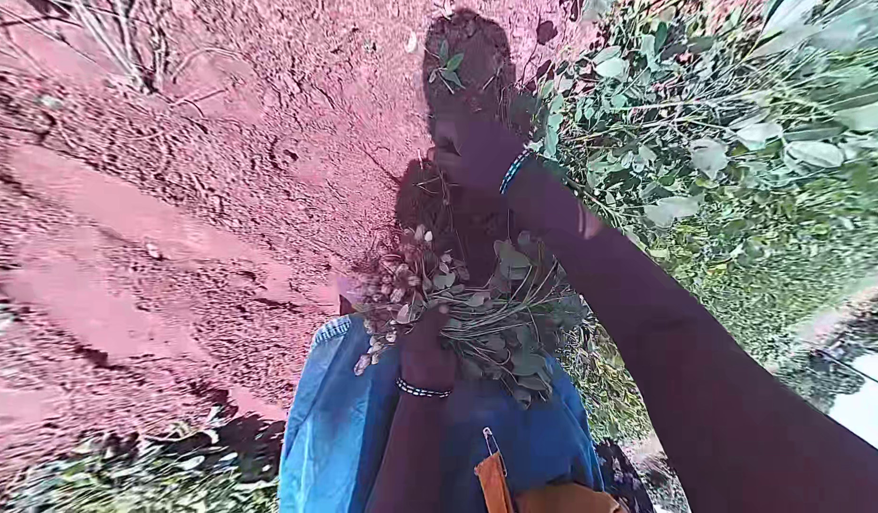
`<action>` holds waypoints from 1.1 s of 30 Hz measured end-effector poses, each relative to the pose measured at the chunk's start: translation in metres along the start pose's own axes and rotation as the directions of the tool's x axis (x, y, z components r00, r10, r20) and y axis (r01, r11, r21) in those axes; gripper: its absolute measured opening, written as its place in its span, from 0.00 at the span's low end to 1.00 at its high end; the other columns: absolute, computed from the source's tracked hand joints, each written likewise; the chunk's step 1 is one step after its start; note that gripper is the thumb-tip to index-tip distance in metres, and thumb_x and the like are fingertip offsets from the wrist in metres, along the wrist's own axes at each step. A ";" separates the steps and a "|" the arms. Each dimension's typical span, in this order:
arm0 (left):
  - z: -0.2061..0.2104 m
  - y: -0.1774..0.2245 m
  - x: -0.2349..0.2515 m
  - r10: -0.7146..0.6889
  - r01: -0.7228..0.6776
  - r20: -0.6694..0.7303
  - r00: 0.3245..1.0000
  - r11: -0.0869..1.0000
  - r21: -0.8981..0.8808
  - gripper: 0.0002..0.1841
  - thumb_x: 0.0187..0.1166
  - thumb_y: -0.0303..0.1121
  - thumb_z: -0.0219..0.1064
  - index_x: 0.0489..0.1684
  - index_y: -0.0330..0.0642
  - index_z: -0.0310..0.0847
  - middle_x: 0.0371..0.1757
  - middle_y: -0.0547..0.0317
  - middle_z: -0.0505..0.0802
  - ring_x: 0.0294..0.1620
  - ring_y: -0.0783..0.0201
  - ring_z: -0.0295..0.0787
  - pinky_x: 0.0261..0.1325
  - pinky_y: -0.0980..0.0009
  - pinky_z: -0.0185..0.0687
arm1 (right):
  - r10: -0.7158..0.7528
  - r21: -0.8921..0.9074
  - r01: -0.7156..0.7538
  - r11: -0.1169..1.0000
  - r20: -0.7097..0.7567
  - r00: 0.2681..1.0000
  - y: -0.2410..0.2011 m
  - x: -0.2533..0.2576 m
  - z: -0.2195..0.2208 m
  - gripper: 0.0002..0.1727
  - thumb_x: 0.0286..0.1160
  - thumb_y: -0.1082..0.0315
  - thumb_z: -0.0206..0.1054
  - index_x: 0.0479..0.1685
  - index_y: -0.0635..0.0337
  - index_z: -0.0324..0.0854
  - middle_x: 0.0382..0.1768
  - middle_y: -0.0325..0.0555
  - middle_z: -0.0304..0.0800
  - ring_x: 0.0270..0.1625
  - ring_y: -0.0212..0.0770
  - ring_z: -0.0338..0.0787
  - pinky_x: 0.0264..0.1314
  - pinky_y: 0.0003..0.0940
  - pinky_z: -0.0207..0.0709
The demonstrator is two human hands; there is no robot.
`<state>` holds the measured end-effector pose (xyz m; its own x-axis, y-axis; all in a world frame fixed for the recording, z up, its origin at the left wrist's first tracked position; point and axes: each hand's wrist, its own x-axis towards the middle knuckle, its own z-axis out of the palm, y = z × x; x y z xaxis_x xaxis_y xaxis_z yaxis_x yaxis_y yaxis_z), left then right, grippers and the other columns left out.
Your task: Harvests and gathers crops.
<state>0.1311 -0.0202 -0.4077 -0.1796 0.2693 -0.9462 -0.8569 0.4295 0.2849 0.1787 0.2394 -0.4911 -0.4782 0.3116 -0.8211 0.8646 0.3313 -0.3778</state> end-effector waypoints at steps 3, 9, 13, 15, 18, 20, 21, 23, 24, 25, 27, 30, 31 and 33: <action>-0.006 -0.006 0.003 -0.050 0.052 -0.031 0.998 0.995 0.080 0.09 0.72 0.24 0.55 0.32 0.45 0.82 0.31 0.67 0.93 0.38 0.72 0.92 0.49 0.68 0.91 | 0.389 -0.153 -0.425 0.892 -0.220 0.895 0.093 0.076 -0.017 0.41 0.70 0.45 0.74 0.79 0.64 0.73 0.77 0.64 0.77 0.80 0.64 0.77 0.79 0.71 0.66; -0.003 -0.005 0.003 -0.122 0.134 -0.063 0.991 0.961 0.244 0.07 0.71 0.23 0.59 0.31 0.43 0.83 0.31 0.66 0.92 0.39 0.71 0.91 0.51 0.68 0.89 | 0.727 -0.096 -0.721 0.686 0.117 0.676 0.166 0.009 0.041 0.31 0.88 0.57 0.62 0.76 0.78 0.71 0.79 0.74 0.71 0.84 0.68 0.71 0.84 0.65 0.61; -0.008 -0.005 0.005 -0.130 0.159 -0.115 0.985 0.940 0.302 0.04 0.73 0.23 0.62 0.38 0.37 0.82 0.34 0.61 0.92 0.41 0.68 0.90 0.51 0.67 0.89 | 0.747 0.069 -0.758 0.648 0.136 0.651 0.179 -0.009 0.086 0.27 0.87 0.57 0.59 0.69 0.76 0.78 0.73 0.71 0.79 0.79 0.66 0.77 0.79 0.65 0.68; -0.011 -0.008 0.007 -0.100 0.150 -0.155 0.983 0.921 0.360 0.05 0.73 0.24 0.65 0.41 0.34 0.84 0.36 0.59 0.92 0.41 0.67 0.91 0.52 0.65 0.89 | 0.736 0.074 -0.741 0.667 0.084 0.671 0.155 -0.014 0.087 0.25 0.90 0.57 0.53 0.72 0.69 0.79 0.73 0.69 0.81 0.79 0.66 0.78 0.79 0.65 0.69; -0.010 -0.005 0.013 -0.058 0.171 -0.242 0.969 0.862 0.477 0.07 0.71 0.24 0.70 0.43 0.32 0.83 0.35 0.58 0.90 0.38 0.69 0.89 0.46 0.68 0.88 | 0.709 0.133 -0.708 0.693 0.054 0.704 0.088 -0.038 0.084 0.23 0.89 0.60 0.54 0.67 0.70 0.80 0.64 0.70 0.86 0.70 0.67 0.85 0.68 0.68 0.76; -0.017 -0.009 0.012 -0.060 0.211 -0.282 0.958 0.813 0.543 0.12 0.71 0.26 0.71 0.50 0.33 0.81 0.40 0.57 0.89 0.40 0.68 0.87 0.46 0.65 0.87 | 0.732 0.296 -0.729 0.617 0.124 0.670 0.045 -0.062 0.114 0.22 0.88 0.56 0.55 0.61 0.69 0.79 0.55 0.64 0.90 0.59 0.60 0.91 0.59 0.62 0.82; -0.021 -0.014 0.010 -0.052 0.218 -0.298 0.953 0.801 0.557 0.15 0.70 0.27 0.72 0.53 0.33 0.81 0.44 0.55 0.89 0.44 0.66 0.86 0.49 0.62 0.86 | 0.718 0.334 -0.735 0.590 0.199 0.667 0.031 -0.073 0.136 0.21 0.88 0.59 0.56 0.63 0.70 0.77 0.56 0.65 0.89 0.59 0.61 0.91 0.59 0.61 0.83; -0.022 -0.016 0.015 -0.049 0.224 -0.308 0.950 0.796 0.563 0.23 0.72 0.28 0.72 0.65 0.31 0.77 0.55 0.48 0.89 0.55 0.61 0.86 0.60 0.57 0.83 | 0.632 0.266 -0.720 0.641 0.349 0.692 0.008 -0.087 0.156 0.23 0.86 0.69 0.58 0.74 0.75 0.68 0.66 0.70 0.83 0.63 0.66 0.89 0.62 0.63 0.83; -0.024 -0.015 0.021 -0.068 0.229 -0.293 0.954 0.798 0.558 0.24 0.75 0.30 0.71 0.70 0.32 0.74 0.59 0.47 0.88 0.58 0.61 0.86 0.62 0.57 0.84 | 0.580 0.248 -0.678 0.692 0.370 0.726 -0.004 -0.095 0.161 0.26 0.82 0.69 0.62 0.76 0.73 0.66 0.67 0.70 0.82 0.62 0.65 0.90 0.59 0.62 0.84; -0.027 -0.015 0.024 -0.107 0.243 -0.268 0.958 0.800 0.549 0.26 0.80 0.33 0.70 0.75 0.36 0.71 0.63 0.49 0.88 0.61 0.63 0.86 0.64 0.59 0.85 | 0.522 0.251 -0.617 0.746 0.355 0.775 -0.018 -0.107 0.164 0.29 0.80 0.66 0.66 0.76 0.72 0.65 0.65 0.68 0.84 0.61 0.64 0.90 0.58 0.61 0.85; -0.039 -0.020 0.020 -0.259 0.331 -0.207 0.943 0.760 0.559 0.28 0.86 0.42 0.65 0.80 0.39 0.67 0.67 0.50 0.87 0.64 0.63 0.86 0.67 0.58 0.84 | 0.373 0.274 -0.470 0.839 0.338 0.864 -0.044 -0.141 0.178 0.37 0.74 0.61 0.73 0.79 0.73 0.67 0.70 0.69 0.79 0.68 0.65 0.85 0.64 0.61 0.82; -0.047 -0.033 0.016 -0.363 0.292 -0.101 0.926 0.520 0.803 0.20 0.94 0.42 0.51 0.66 0.35 0.78 0.52 0.52 0.90 0.52 0.65 0.88 0.59 0.63 0.85 | 0.105 0.403 -0.353 0.844 0.522 0.846 -0.061 -0.173 0.173 0.39 0.70 0.67 0.76 0.82 0.73 0.66 0.76 0.71 0.73 0.78 0.66 0.75 0.76 0.60 0.71; -0.042 -0.031 0.014 -0.330 0.207 -0.100 0.939 0.307 0.929 0.18 0.94 0.36 0.52 0.63 0.32 0.82 0.53 0.46 0.91 0.54 0.58 0.88 0.62 0.59 0.82 | 0.033 0.491 -0.351 0.797 0.545 0.838 -0.053 -0.179 0.169 0.35 0.71 0.70 0.74 0.80 0.71 0.69 0.74 0.67 0.75 0.76 0.61 0.76 0.77 0.56 0.70; -0.025 -0.023 0.010 -0.376 -0.011 -0.081 0.923 -0.235 0.972 0.16 0.90 0.29 0.56 0.68 0.34 0.83 0.62 0.33 0.91 0.66 0.37 0.87 0.71 0.37 0.75 | 0.059 0.668 -0.296 0.683 0.353 0.934 -0.014 -0.185 0.183 0.19 0.78 0.63 0.71 0.61 0.67 0.83 0.53 0.58 0.89 0.54 0.49 0.89 0.58 0.49 0.80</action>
<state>0.1372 -0.0489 -0.4276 0.1173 0.0175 -0.9929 0.6728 0.7341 0.0924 0.2838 0.0143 -0.4120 -0.3408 -0.0037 -0.9401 0.8348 -0.4611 -0.3008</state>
